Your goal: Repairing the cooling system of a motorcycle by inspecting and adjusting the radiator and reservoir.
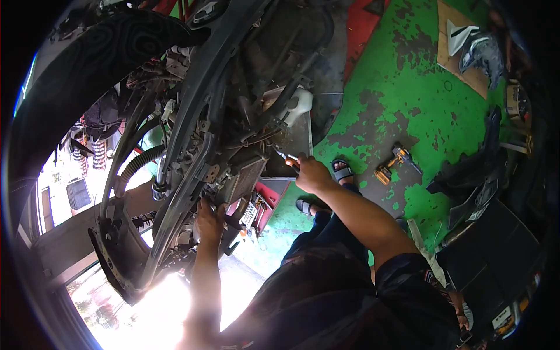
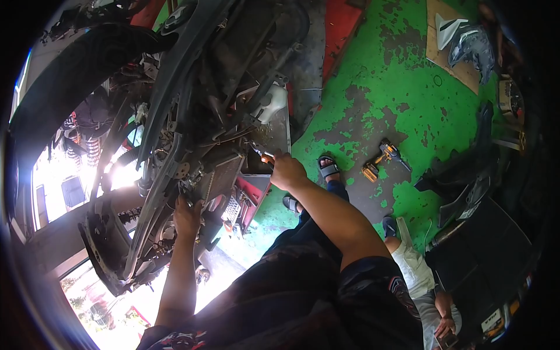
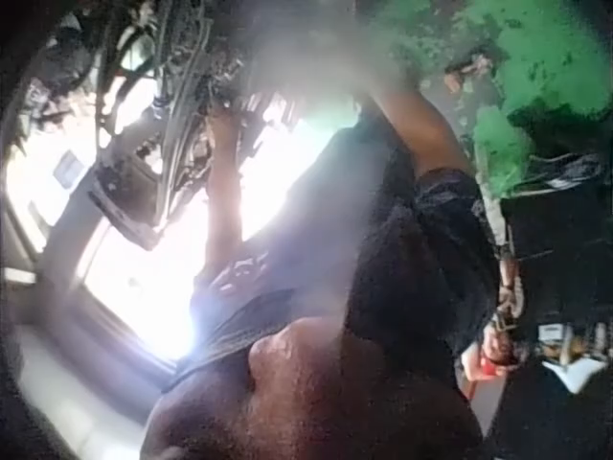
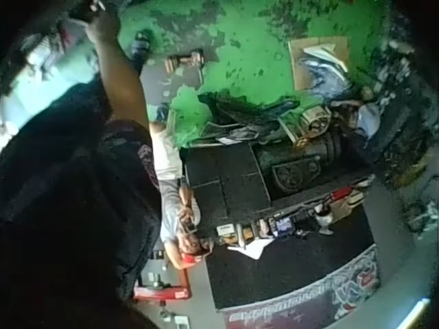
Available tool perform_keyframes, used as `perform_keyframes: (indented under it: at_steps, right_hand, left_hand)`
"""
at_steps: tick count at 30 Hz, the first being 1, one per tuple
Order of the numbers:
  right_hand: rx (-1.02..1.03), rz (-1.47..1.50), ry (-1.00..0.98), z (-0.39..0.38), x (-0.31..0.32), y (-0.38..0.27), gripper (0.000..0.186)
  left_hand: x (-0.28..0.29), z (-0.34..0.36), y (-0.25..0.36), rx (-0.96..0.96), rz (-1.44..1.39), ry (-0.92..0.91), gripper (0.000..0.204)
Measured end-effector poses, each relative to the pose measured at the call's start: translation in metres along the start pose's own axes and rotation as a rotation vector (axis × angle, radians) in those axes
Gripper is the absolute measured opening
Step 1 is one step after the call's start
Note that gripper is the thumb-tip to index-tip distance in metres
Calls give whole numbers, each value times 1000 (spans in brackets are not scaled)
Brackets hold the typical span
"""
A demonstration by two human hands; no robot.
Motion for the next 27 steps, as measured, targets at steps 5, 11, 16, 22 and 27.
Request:
perform_keyframes:
  at_steps: [5,11,16,22,27]
  right_hand:
    - [64,180,117,2,-20,6,33]
    - [36,-8,87,6,-11,5,40]
    - [-35,-38,35,5,-10,-1,50]
    - [-123,-164,-104,5,2,-4,64]
    - [-114,-45,-271,-24,13,-2,60]
  left_hand:
    - [2,1,1,28,18,-27,54]
    - [3,1,4,22,-5,11,53]
    - [5,0,9,-11,6,16,50]
    - [5,1,10,13,25,14,49]
    - [5,0,11,-18,39,54,48]
Point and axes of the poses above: each hand's wrist, its own z-axis towards the middle knuckle, its own x-axis out of the back of the hand, y = z × x, the point moved 3 cm from there along z, towards the middle knuckle, and after that the axes turned 6 degrees about -x, right-handed, at the moved point
